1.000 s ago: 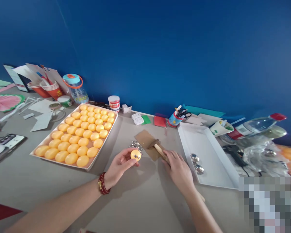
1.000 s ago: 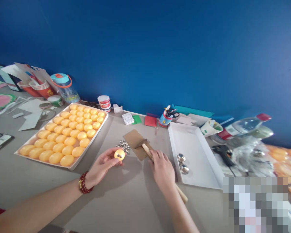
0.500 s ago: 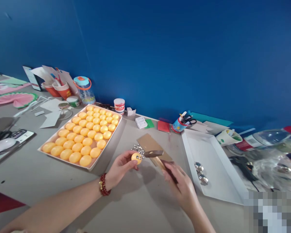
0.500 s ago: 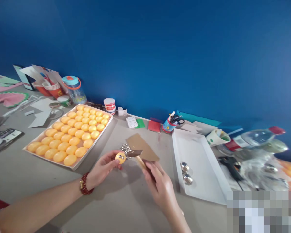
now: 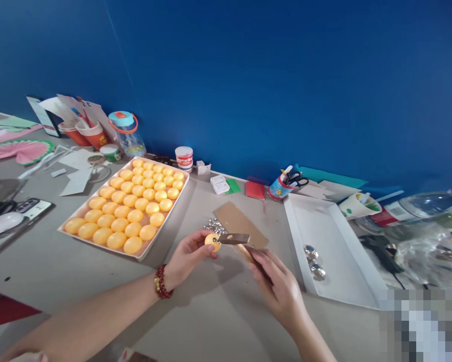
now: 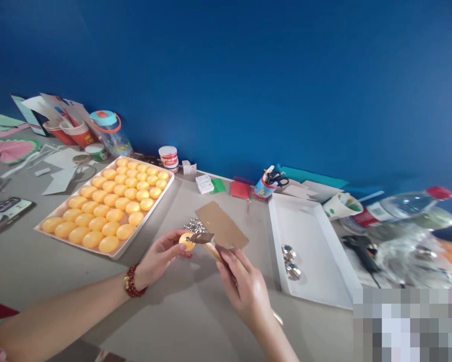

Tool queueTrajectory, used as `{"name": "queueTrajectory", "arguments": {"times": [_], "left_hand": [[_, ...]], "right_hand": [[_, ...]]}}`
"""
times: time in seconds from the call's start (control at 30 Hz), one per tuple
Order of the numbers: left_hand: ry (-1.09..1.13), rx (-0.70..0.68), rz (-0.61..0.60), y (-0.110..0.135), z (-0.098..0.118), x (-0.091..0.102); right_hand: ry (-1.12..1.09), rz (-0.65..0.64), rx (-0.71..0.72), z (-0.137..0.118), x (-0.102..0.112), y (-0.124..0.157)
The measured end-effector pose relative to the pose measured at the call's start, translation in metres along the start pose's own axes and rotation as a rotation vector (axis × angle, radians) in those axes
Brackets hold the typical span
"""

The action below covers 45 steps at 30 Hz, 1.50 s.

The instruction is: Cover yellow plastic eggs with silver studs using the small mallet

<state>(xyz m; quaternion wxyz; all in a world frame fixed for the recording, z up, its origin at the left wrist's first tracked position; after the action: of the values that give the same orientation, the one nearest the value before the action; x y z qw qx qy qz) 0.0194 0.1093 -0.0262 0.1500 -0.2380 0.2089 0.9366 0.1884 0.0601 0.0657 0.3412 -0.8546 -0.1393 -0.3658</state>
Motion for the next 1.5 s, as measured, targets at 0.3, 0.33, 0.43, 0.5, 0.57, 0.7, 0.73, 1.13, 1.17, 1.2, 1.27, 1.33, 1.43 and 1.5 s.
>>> {"name": "queueTrajectory", "arguments": {"times": [0.3, 0.33, 0.43, 0.5, 0.57, 0.7, 0.73, 1.13, 1.17, 1.2, 1.27, 1.33, 1.43, 1.5], "left_hand": [[-0.001, 0.0, 0.005, 0.0003, -0.0009, 0.0013], [-0.002, 0.0, 0.007, 0.0002, -0.001, 0.0013], [-0.008, 0.0, 0.013, 0.0004, -0.0005, 0.001], [-0.012, 0.0, 0.009, 0.0006, -0.0001, 0.0001], [-0.012, -0.001, 0.008, 0.0007, 0.0002, -0.0002], [-0.016, -0.006, 0.016, 0.0007, 0.0003, 0.001], [-0.017, -0.006, 0.015, 0.0006, 0.0002, 0.0011], [-0.031, -0.014, 0.012, 0.0009, 0.0008, -0.0004], [-0.031, -0.014, 0.015, 0.0009, 0.001, -0.0003], [-0.031, -0.014, 0.017, 0.0008, 0.0012, -0.0003], [-0.025, -0.013, 0.015, 0.0007, 0.0013, -0.0005], [-0.023, -0.014, 0.018, 0.0007, 0.0015, -0.0002], [-0.029, -0.016, 0.021, 0.001, 0.0016, 0.0002], [-0.03, -0.016, 0.017, 0.0012, 0.0015, 0.0]], "right_hand": [[0.03, -0.003, 0.013, -0.0042, 0.0028, -0.0015], [0.034, -0.012, 0.019, -0.0047, 0.0017, -0.0018], [0.048, 0.004, 0.033, -0.0057, 0.0024, -0.0018], [0.048, 0.007, 0.026, -0.0051, 0.0022, -0.0012], [0.047, -0.015, 0.02, -0.0047, 0.0, -0.0011], [0.067, -0.001, 0.042, -0.0073, 0.0023, -0.0024], [0.069, 0.007, 0.044, -0.0078, 0.0034, -0.0027], [0.068, -0.015, 0.014, -0.0088, 0.0023, -0.0034], [0.067, -0.019, 0.013, -0.0087, 0.0017, -0.0035], [0.067, -0.009, 0.014, -0.0087, 0.0025, -0.0036], [0.062, 0.018, 0.017, -0.0088, 0.0047, -0.0039], [0.054, 0.017, 0.016, -0.0085, 0.0041, -0.0041], [0.051, 0.001, 0.021, -0.009, 0.0017, -0.0046], [0.052, 0.026, 0.026, -0.0098, 0.0038, -0.0049]]}}
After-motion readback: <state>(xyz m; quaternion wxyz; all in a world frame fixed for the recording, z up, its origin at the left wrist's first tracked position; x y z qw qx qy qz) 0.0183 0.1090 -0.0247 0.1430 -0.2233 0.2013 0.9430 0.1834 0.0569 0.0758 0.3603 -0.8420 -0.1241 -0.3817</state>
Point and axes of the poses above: each hand's wrist, its own y-axis away from the middle knuckle, its own x-axis out of the back of the hand, z = x × y, the point moved 10 cm from there along -y, towards the middle knuckle, and after that the axes turned 13 degrees about x, right-handed, at the moved point
